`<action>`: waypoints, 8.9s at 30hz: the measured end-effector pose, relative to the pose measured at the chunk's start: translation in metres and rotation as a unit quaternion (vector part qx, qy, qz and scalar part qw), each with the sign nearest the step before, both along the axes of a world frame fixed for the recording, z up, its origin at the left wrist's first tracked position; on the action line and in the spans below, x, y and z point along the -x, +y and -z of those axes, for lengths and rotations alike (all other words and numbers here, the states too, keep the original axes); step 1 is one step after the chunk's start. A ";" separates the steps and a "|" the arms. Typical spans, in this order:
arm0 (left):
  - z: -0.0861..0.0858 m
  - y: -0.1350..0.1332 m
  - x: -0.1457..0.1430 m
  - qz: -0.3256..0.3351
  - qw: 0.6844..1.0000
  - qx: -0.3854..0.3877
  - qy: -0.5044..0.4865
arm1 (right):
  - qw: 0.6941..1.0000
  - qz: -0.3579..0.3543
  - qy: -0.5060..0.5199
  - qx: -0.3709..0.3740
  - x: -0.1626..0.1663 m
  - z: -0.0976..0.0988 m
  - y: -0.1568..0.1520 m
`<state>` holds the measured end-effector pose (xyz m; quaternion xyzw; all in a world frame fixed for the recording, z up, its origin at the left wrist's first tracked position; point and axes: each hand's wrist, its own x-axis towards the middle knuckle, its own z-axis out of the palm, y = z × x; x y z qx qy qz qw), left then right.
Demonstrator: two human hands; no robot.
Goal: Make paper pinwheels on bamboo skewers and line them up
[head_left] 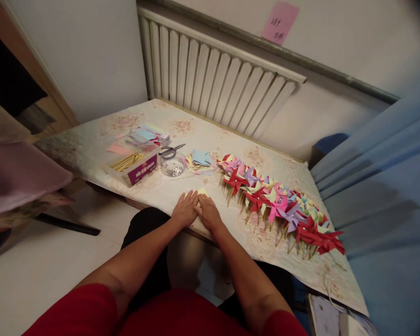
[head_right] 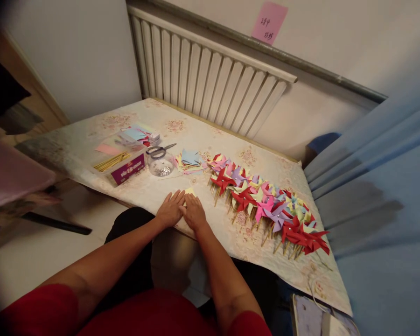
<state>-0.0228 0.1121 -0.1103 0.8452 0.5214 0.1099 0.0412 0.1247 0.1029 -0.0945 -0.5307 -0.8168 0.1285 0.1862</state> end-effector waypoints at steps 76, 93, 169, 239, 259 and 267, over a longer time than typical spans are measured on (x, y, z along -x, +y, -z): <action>-0.013 0.002 0.050 -0.091 0.991 -0.028 -0.090 | 0.981 0.141 -0.019 -0.131 -0.031 0.028 -0.083; -0.014 -0.008 0.040 -0.096 0.987 -0.017 -0.127 | 0.981 0.150 0.038 -0.121 -0.034 0.029 -0.080; -0.046 -0.056 -0.044 0.022 0.710 0.444 -0.545 | 0.880 0.173 0.417 0.146 -0.062 -0.010 -0.075; -0.068 0.029 0.004 -0.182 0.858 0.320 -0.359 | 0.860 0.200 0.447 0.144 -0.055 -0.007 -0.074; -0.085 -0.059 -0.022 -0.098 0.705 0.365 -0.600 | 0.593 0.142 0.763 0.214 -0.028 -0.041 -0.089; -0.087 -0.075 -0.030 -0.079 0.701 0.405 -0.582 | 0.607 0.224 0.737 0.195 -0.020 -0.042 -0.095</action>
